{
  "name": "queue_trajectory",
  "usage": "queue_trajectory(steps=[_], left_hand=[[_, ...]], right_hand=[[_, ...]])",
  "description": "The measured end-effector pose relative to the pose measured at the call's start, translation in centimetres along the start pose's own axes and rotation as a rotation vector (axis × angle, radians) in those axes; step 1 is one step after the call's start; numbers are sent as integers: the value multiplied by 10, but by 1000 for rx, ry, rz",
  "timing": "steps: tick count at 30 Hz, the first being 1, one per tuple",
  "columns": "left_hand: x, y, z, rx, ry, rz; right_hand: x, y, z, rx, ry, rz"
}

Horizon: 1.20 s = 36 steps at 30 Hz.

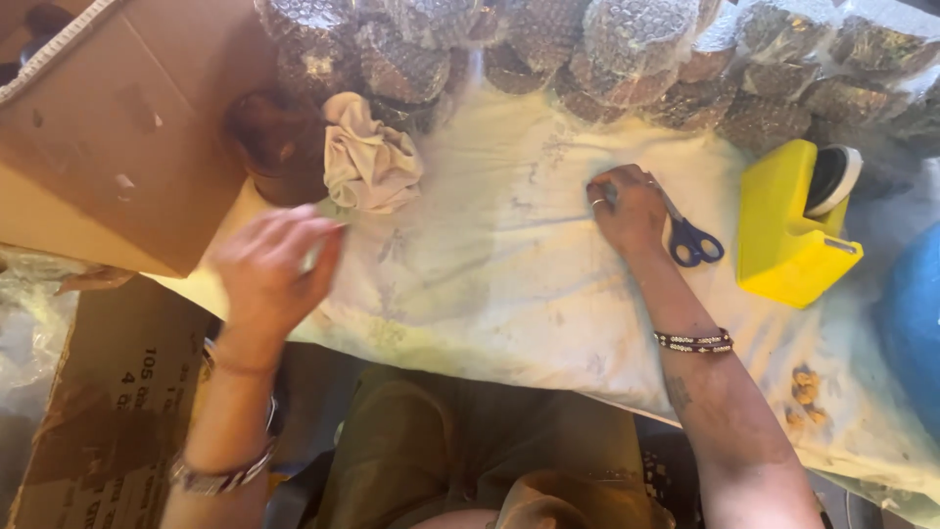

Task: Packing small items into bubble wrap and sealing them, then cleaning a finished product with a cloth.

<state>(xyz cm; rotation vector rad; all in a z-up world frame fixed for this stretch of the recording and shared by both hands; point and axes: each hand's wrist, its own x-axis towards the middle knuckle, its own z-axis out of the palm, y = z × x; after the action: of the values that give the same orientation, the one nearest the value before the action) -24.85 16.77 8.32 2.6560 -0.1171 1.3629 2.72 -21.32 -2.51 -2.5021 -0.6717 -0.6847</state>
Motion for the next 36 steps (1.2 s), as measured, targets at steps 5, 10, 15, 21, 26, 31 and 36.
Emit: queue_trajectory(steps=[5,10,15,21,26,31,36], left_hand=[[33,0,40,-29,113,-56],[14,-58,64,146,140,-252],[8,-71,71,165,-79,-377],[37,-46,69,-84,34,-283],[62,17,86,-529,-115,-132],[61,68,141,-393,-130,64],[46,72,180,-319,-319,242]], right_hand=[[1,-4,2,40,-13,-3],[2,-9,-4,42,-38,34],[3,-10,-5,63,-49,47],[3,-11,-5,64,-18,31],[4,-11,-7,40,-25,28],[4,-10,-7,74,-21,36],[6,-6,-3,117,-4,47]])
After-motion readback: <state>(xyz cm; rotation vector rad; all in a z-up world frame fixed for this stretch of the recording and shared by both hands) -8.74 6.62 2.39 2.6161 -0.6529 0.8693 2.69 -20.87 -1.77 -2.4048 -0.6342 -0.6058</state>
